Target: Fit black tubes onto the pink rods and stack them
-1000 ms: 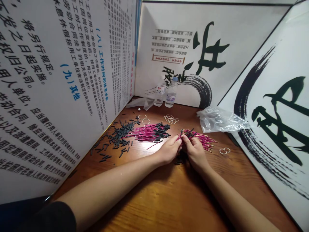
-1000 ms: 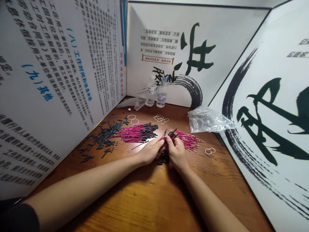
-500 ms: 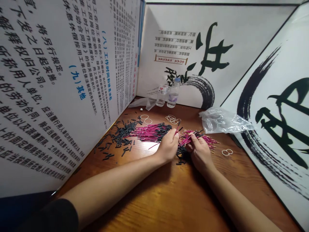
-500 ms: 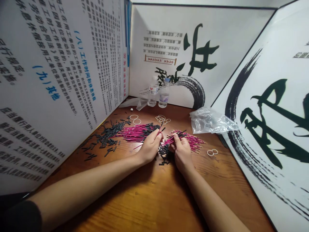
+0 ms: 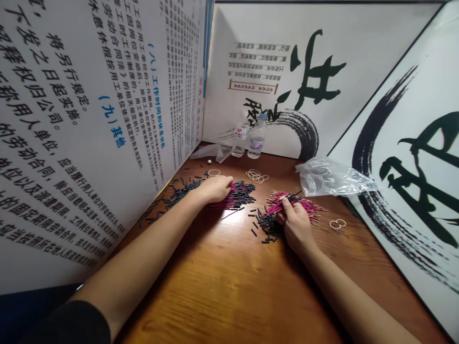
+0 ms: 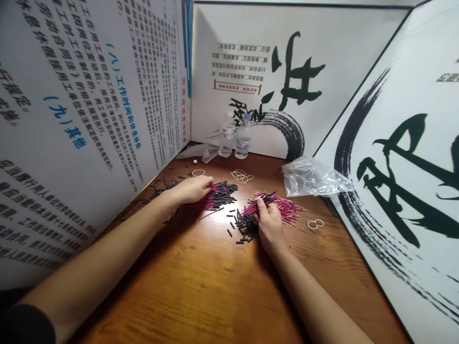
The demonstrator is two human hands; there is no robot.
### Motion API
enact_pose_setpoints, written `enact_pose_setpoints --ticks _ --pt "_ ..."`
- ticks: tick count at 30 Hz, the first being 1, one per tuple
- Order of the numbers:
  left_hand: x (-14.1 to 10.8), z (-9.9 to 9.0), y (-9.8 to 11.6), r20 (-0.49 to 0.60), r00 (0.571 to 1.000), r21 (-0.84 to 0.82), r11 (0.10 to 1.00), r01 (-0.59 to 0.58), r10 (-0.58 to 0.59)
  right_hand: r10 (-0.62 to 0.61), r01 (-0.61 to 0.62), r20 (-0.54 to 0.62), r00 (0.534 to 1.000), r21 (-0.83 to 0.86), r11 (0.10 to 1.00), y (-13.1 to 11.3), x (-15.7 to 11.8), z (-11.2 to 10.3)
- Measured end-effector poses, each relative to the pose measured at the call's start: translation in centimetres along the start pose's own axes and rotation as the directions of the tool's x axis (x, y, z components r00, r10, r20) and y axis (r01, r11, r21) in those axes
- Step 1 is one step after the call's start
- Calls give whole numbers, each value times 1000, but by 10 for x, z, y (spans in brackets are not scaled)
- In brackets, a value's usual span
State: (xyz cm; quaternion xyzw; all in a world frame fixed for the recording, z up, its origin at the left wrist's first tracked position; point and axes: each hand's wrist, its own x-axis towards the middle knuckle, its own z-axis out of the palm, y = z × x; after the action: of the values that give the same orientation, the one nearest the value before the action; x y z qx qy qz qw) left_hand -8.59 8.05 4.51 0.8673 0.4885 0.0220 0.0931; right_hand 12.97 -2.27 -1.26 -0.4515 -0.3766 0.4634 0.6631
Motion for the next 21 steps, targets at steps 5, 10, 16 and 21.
enact_pose_setpoints --ticks 5,10,16,21 --pt "0 -1 -6 -15 998 21 998 -65 65 16 -16 -3 1000 -17 1000 -1 -1 1" --pt "1 2 -11 -49 998 -1 999 -50 50 19 -19 9 1000 -18 1000 -1 -1 0" --pt "4 7 -12 -45 996 26 997 -76 77 26 -26 10 1000 -25 999 -1 0 1" --pt "4 4 -12 -1 997 44 996 -75 75 16 -16 -5 1000 -31 999 0 0 -1"
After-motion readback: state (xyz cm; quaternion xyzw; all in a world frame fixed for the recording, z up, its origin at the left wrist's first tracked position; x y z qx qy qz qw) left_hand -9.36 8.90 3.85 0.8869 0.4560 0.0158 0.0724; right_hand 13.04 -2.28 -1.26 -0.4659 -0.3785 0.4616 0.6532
